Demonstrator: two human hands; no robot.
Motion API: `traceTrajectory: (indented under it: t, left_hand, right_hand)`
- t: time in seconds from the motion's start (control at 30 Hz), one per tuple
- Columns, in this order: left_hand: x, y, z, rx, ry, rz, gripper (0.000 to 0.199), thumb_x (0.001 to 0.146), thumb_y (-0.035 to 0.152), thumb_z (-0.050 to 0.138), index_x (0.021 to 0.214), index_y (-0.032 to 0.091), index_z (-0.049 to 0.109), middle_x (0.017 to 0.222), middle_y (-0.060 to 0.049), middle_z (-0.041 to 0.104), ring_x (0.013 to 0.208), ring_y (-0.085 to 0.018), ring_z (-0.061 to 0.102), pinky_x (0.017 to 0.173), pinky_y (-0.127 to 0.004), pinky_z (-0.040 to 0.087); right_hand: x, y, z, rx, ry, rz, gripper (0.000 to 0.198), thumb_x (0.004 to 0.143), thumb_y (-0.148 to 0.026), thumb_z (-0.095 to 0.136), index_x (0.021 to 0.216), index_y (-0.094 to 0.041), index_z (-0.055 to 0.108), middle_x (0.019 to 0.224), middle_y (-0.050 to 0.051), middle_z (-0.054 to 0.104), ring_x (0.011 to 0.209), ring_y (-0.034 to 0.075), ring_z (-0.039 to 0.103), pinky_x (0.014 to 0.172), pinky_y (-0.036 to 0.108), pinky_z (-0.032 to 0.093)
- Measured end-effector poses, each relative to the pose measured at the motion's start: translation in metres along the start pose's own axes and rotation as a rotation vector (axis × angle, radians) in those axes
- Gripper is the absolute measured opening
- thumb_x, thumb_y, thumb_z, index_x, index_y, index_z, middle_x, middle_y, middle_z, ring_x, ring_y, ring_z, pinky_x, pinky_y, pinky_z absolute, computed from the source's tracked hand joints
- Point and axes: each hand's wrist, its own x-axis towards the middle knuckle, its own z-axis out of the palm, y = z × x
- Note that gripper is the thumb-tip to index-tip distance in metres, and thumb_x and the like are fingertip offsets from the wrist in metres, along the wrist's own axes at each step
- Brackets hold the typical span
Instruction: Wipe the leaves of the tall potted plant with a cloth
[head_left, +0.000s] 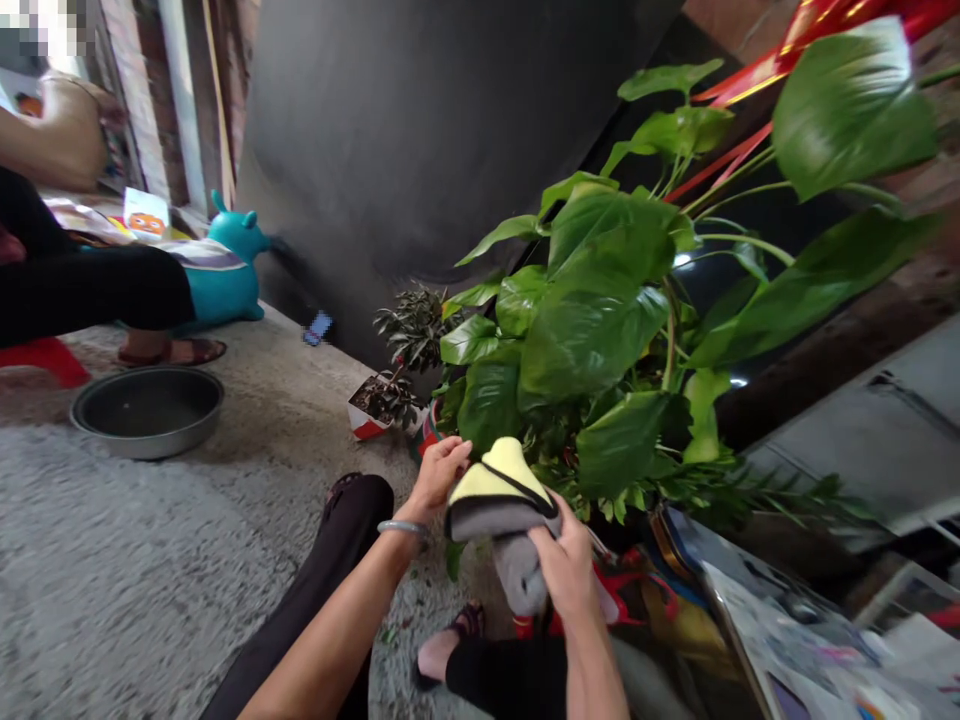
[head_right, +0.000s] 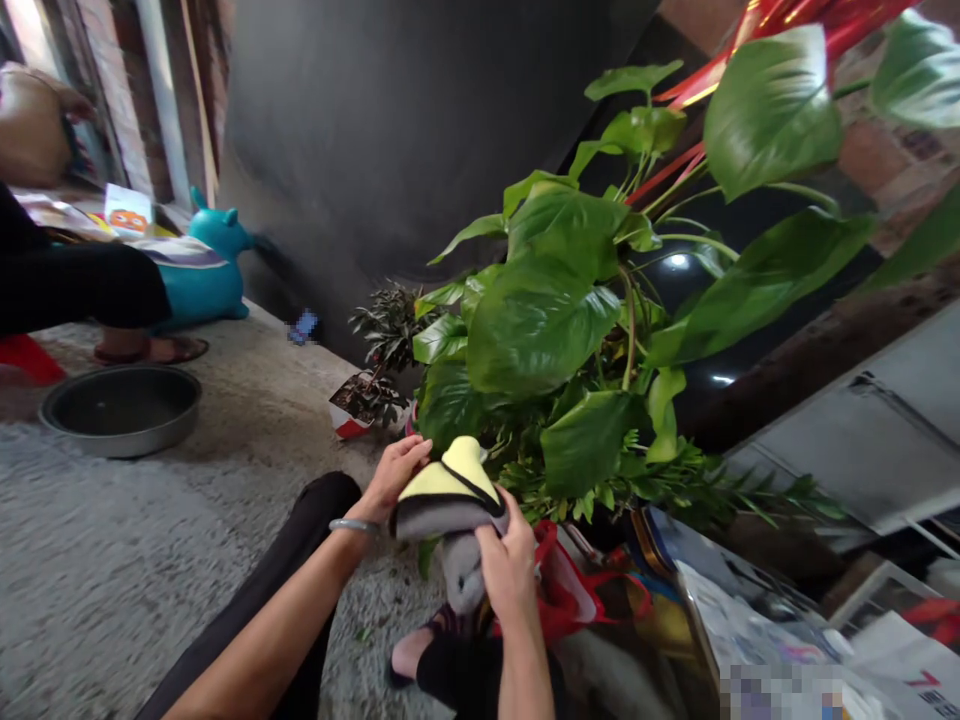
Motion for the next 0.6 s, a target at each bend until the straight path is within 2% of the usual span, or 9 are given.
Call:
traceTrajectory:
  t: [0.07,0.13,0.2,0.27,0.3,0.33,0.47,0.53,0.6]
  left_hand:
    - [0.002,0.002,-0.004,-0.01,0.003,0.003,0.051,0.058,0.06,0.085,0.065,0.019,0.056,0.048,0.005,0.054,0.047,-0.011,0.053,0.05,-0.022,0.044]
    - [0.001,0.002,-0.003,-0.018,0.001,-0.004,0.052,0.056,0.061,0.085,0.067,0.019,0.057,0.049,0.004,0.056,0.049,-0.012,0.056,0.053,-0.024,0.048]
    - [-0.001,-0.001,0.002,-0.015,-0.007,-0.024,0.052,0.054,0.06,0.086,0.067,0.018,0.057,0.05,0.004,0.057,0.048,-0.012,0.055,0.053,-0.025,0.049]
    - [-0.005,-0.004,0.008,-0.002,-0.021,-0.04,0.052,0.054,0.06,0.085,0.066,0.018,0.057,0.051,0.003,0.057,0.048,-0.012,0.056,0.053,-0.025,0.049]
    - [-0.007,-0.006,0.011,0.006,-0.03,-0.044,0.051,0.055,0.059,0.085,0.065,0.018,0.057,0.051,0.003,0.057,0.049,-0.012,0.056,0.053,-0.025,0.048]
    - [-0.008,-0.008,0.013,0.011,-0.041,-0.049,0.05,0.056,0.059,0.084,0.065,0.018,0.057,0.051,0.002,0.057,0.049,-0.013,0.056,0.053,-0.025,0.048]
    - [-0.007,-0.011,0.012,0.03,-0.031,-0.026,0.048,0.056,0.055,0.085,0.059,0.018,0.054,0.051,0.004,0.054,0.049,-0.01,0.051,0.05,-0.021,0.042]
    - [-0.004,-0.01,0.008,0.04,-0.009,-0.024,0.048,0.055,0.054,0.086,0.059,0.018,0.055,0.05,0.005,0.054,0.049,-0.009,0.05,0.05,-0.02,0.04]
    - [-0.001,-0.01,0.006,0.032,0.004,-0.042,0.047,0.055,0.055,0.085,0.063,0.018,0.057,0.051,0.004,0.057,0.05,-0.01,0.052,0.052,-0.022,0.044]
  right_hand:
    - [-0.008,0.0,-0.035,0.066,0.145,0.063,0.05,0.063,-0.039,0.067,0.107,-0.016,0.073,0.094,0.009,0.079,0.084,0.029,0.073,0.076,0.037,0.06]
    - [-0.001,-0.011,-0.071,0.152,0.446,0.022,0.052,0.062,-0.036,0.07,0.11,-0.016,0.072,0.091,0.007,0.078,0.078,0.026,0.072,0.068,0.033,0.059]
    - [0.016,-0.026,-0.092,0.21,0.767,-0.114,0.055,0.066,-0.035,0.071,0.118,-0.015,0.069,0.103,0.008,0.076,0.087,0.026,0.072,0.074,0.036,0.06]
    - [0.033,-0.035,-0.085,0.159,0.92,-0.219,0.06,0.068,-0.037,0.071,0.123,-0.015,0.066,0.12,0.012,0.073,0.104,0.03,0.07,0.091,0.044,0.057]
    - [0.038,-0.036,-0.072,0.102,0.885,-0.228,0.06,0.068,-0.039,0.071,0.123,-0.014,0.066,0.123,0.014,0.071,0.109,0.033,0.069,0.098,0.047,0.054]
    - [0.04,-0.034,-0.055,0.043,0.769,-0.209,0.06,0.068,-0.04,0.071,0.121,-0.014,0.067,0.123,0.016,0.072,0.111,0.035,0.068,0.101,0.049,0.052]
    - [0.01,-0.007,0.003,0.017,0.035,-0.059,0.053,0.071,-0.04,0.065,0.117,-0.015,0.071,0.114,0.015,0.077,0.108,0.033,0.071,0.101,0.047,0.053]
    - [-0.01,0.005,-0.003,0.07,-0.066,0.013,0.052,0.071,-0.036,0.063,0.118,-0.016,0.071,0.113,0.012,0.078,0.107,0.031,0.072,0.098,0.043,0.055]
    - [-0.018,0.009,-0.035,0.113,0.079,0.073,0.055,0.067,-0.034,0.065,0.119,-0.017,0.071,0.109,0.01,0.078,0.102,0.03,0.072,0.093,0.041,0.057]
